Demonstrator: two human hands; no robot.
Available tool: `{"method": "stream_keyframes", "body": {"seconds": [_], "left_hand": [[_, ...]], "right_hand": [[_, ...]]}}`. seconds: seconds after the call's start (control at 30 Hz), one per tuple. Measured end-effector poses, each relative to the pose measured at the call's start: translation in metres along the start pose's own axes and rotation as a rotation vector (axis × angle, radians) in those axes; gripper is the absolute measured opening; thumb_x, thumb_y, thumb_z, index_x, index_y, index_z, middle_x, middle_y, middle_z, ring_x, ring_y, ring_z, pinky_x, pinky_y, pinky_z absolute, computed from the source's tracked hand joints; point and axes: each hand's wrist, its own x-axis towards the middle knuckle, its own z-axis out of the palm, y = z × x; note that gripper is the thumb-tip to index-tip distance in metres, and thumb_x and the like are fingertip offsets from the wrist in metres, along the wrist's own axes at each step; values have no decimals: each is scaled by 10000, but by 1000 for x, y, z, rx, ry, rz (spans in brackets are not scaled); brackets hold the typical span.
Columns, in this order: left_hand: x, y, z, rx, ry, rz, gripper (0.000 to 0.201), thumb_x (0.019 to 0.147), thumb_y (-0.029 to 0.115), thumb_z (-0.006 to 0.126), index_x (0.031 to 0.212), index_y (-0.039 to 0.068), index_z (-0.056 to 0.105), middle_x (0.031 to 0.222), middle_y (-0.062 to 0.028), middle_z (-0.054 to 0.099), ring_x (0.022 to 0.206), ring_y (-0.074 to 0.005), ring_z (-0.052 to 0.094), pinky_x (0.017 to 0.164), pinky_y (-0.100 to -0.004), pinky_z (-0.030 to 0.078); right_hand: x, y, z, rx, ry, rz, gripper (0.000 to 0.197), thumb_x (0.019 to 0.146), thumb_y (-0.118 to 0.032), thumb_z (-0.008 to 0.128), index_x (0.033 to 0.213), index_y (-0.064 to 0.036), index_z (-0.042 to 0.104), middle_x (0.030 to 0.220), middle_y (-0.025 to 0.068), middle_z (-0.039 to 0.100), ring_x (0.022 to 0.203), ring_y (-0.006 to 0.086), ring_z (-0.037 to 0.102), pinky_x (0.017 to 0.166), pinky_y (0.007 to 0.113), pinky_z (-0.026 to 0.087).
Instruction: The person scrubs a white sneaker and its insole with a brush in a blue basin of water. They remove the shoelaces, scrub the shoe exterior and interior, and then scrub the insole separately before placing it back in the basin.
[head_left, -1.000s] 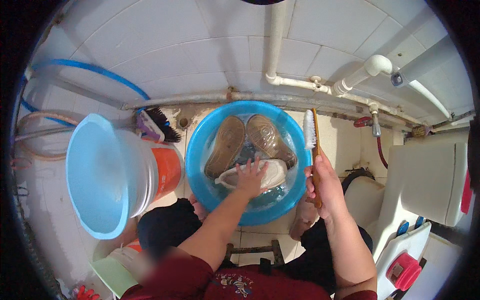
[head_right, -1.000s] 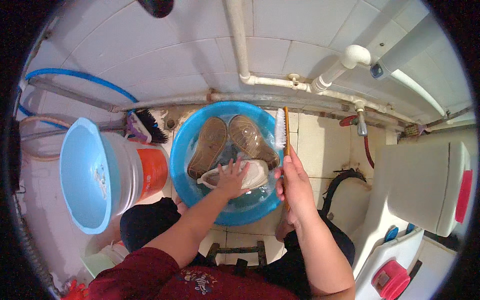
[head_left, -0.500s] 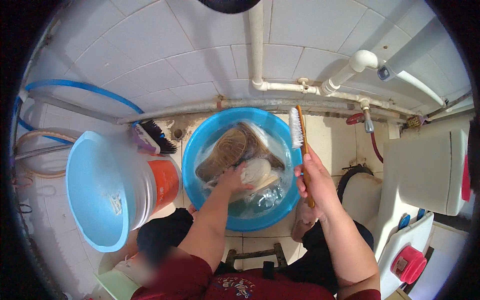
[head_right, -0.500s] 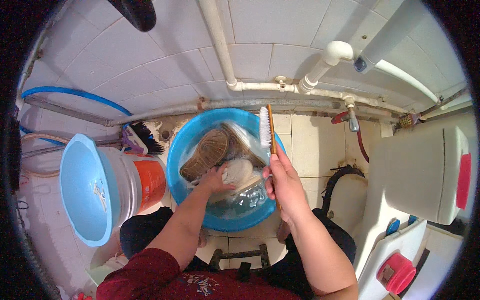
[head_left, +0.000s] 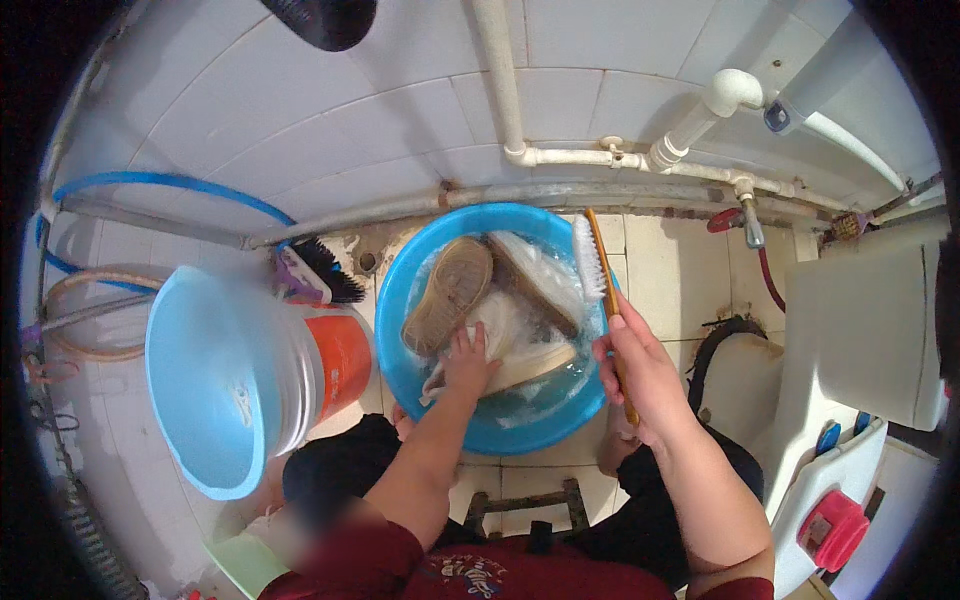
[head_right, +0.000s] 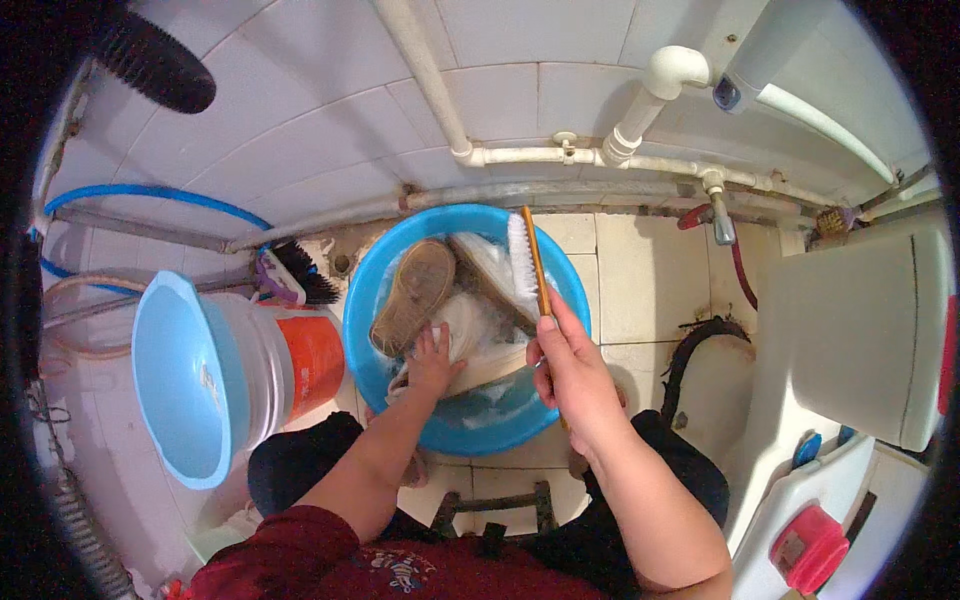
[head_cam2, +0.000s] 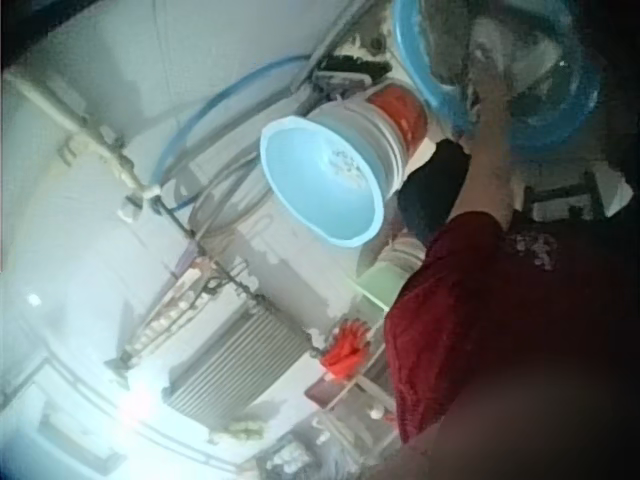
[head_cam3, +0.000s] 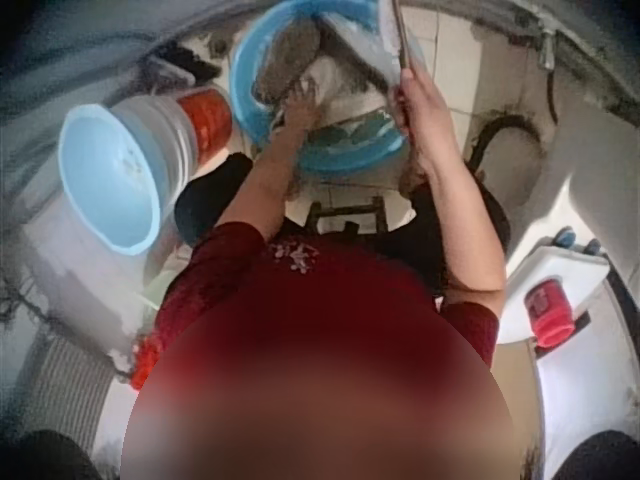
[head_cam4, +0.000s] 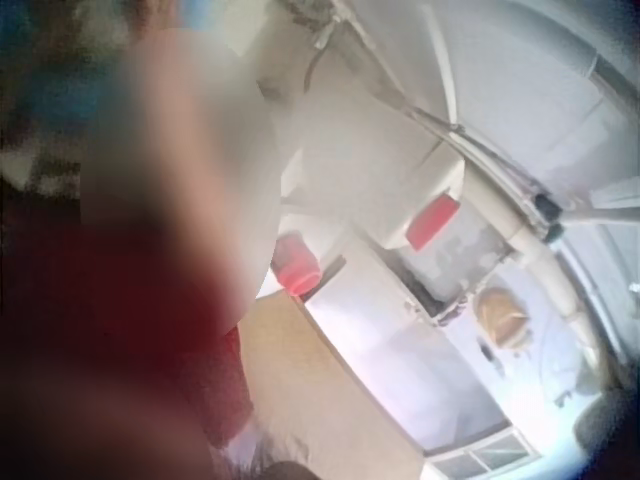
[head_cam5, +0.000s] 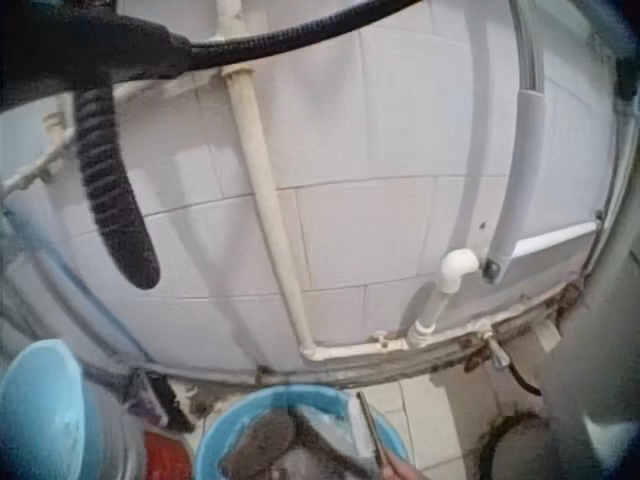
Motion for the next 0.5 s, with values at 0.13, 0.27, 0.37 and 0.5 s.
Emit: {"method": "stream_keyframes", "body": {"seconds": [0.13, 0.27, 0.37, 0.5], "left_hand": [[20, 2, -3, -50, -107, 38, 771, 786, 502, 628, 1407, 144, 343, 1412, -166, 327, 1306, -337, 313, 959, -513, 415], [40, 3, -19, 46, -213, 92, 596, 826, 390, 596, 1335, 120, 442, 1409, -175, 331, 1251, -362, 396, 966, -449, 431], [55, -9, -4, -4, -190, 149, 554, 828, 321, 583, 1321, 104, 452, 1388, -200, 361, 1228, -367, 431, 976, -432, 427], [48, -27, -5, -53, -133, 174, 649, 797, 304, 609, 1366, 87, 386, 1401, -246, 350, 1280, -389, 375, 1032, -447, 365]], "right_hand": [[3, -3, -1, 16, -4, 49, 504, 993, -303, 416, 1459, -174, 274, 804, -8, 510, 508, 60, 403, 428, 191, 310], [6, -6, -1, -6, -4, 70, 500, 994, -303, 414, 1455, -163, 281, 807, -3, 521, 509, 64, 411, 432, 192, 318], [5, -10, 3, 7, 13, 97, 496, 991, -283, 427, 1460, -212, 281, 797, -22, 490, 522, 52, 395, 457, 187, 316], [0, -12, 5, -4, -4, 84, 503, 990, -283, 428, 1462, -204, 275, 785, -27, 483, 516, 51, 391, 456, 188, 318]]}}
